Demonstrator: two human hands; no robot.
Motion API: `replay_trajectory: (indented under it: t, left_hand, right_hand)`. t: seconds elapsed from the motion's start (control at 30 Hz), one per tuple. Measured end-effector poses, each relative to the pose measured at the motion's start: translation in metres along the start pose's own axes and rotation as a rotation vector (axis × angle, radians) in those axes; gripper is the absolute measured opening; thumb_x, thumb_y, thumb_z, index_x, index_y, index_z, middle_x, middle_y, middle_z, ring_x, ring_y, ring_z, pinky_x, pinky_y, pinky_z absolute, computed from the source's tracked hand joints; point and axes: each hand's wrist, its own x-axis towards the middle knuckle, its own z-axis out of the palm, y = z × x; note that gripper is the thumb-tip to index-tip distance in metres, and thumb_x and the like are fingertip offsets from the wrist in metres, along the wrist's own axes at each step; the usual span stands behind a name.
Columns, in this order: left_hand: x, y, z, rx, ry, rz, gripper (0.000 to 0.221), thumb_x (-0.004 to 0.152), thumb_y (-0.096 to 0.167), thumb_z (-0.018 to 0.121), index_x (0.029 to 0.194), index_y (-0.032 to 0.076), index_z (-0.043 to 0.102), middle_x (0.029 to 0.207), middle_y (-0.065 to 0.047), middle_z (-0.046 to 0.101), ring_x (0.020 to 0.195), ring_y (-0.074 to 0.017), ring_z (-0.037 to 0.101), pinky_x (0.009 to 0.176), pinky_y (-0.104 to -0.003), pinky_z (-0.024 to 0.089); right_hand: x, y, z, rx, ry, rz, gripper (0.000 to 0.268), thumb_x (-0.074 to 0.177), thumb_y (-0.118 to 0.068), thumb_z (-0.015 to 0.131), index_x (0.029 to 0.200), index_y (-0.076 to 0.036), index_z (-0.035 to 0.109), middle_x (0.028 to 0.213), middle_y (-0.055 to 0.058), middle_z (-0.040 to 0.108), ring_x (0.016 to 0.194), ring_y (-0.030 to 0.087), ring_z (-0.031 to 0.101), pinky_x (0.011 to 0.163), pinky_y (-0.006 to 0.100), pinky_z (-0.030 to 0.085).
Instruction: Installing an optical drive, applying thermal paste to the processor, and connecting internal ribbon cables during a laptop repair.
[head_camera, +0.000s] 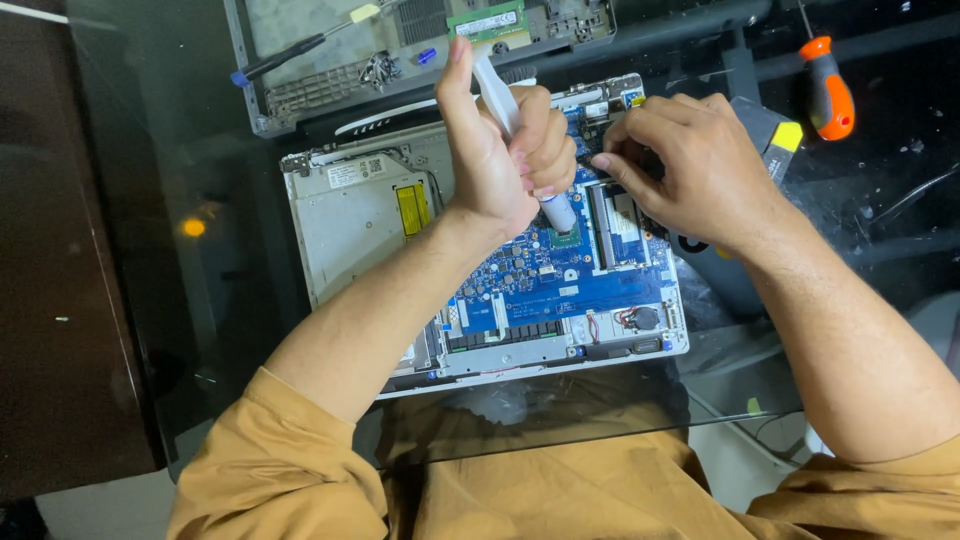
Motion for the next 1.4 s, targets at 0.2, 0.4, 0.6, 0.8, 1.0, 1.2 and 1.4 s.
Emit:
replay_trajectory:
  t: [0.2,0.4,0.6,0.8,1.0,1.2,1.4]
  left_hand:
    - [-0.0004,0.0009,0.0006,0.003,-0.003,-0.003,0.068,0.077,0.074,0.032,0.044,0.014,0.03,0.039,0.0,0.018,0.033,-0.0116,0.017,0.037,-0.027,0.015]
    - [-0.001,0.0023,0.002,0.011,-0.006,0.019,0.068,0.078,0.073,0.032,0.044,0.014,0.03,0.039,0.001,0.018,0.033,-0.0115,0.016,0.036,-0.027,0.015]
    - [-0.0018,0.0009,0.001,0.012,-0.031,0.009,0.068,0.078,0.073,0.032,0.044,0.014,0.031,0.039,0.0,0.019,0.033,-0.012,0.018,0.037,-0.027,0.016]
    - [-0.0014,0.0001,0.0015,0.013,-0.024,0.0,0.068,0.078,0.073,0.032,0.044,0.014,0.031,0.039,0.0,0.019,0.033,-0.0118,0.017,0.037,-0.028,0.016]
    - [-0.0014,-0.0005,0.0004,0.015,-0.042,0.011,0.068,0.079,0.073,0.032,0.044,0.014,0.031,0.039,0.0,0.019,0.033,-0.0118,0.018,0.036,-0.027,0.016]
    - [-0.0011,-0.0008,0.0003,0.015,-0.025,0.006,0.068,0.079,0.073,0.032,0.044,0.014,0.031,0.039,0.0,0.018,0.033,-0.0121,0.017,0.037,-0.028,0.016]
    - [-0.0011,-0.0011,0.0005,-0.011,-0.025,-0.008,0.068,0.079,0.072,0.032,0.044,0.014,0.03,0.039,0.0,0.017,0.033,-0.0124,0.016,0.037,-0.028,0.015]
  right_hand:
    - [-0.0002,0.0014,0.001,-0.005,0.004,-0.009,0.018,0.109,-0.028,0.071,0.104,-0.012,0.065,0.088,0.002,0.064,0.083,0.028,0.063,0.073,0.042,0.04]
    - [0.0,0.0018,0.0016,-0.008,0.005,-0.003,0.018,0.109,-0.028,0.072,0.105,-0.012,0.065,0.086,0.001,0.063,0.082,0.028,0.063,0.073,0.042,0.04]
    - [-0.0001,0.001,0.0008,-0.014,0.007,-0.008,0.017,0.109,-0.028,0.072,0.106,-0.012,0.066,0.087,0.002,0.064,0.082,0.028,0.063,0.072,0.042,0.039]
    - [-0.0004,0.0006,0.0004,-0.017,0.005,-0.008,0.017,0.108,-0.027,0.072,0.105,-0.012,0.066,0.088,0.002,0.064,0.083,0.027,0.064,0.073,0.042,0.039]
    - [-0.0001,0.0003,0.0004,-0.014,0.009,-0.006,0.017,0.108,-0.028,0.073,0.105,-0.012,0.066,0.087,0.002,0.064,0.083,0.027,0.063,0.072,0.042,0.04]
    - [0.0005,0.0008,0.0004,0.003,0.011,-0.016,0.017,0.108,-0.027,0.073,0.105,-0.011,0.065,0.087,0.002,0.065,0.083,0.028,0.064,0.071,0.043,0.04]
    - [0.0,0.0007,0.0009,-0.007,0.007,0.005,0.017,0.107,-0.027,0.073,0.106,-0.013,0.066,0.089,0.001,0.065,0.085,0.028,0.064,0.073,0.043,0.04]
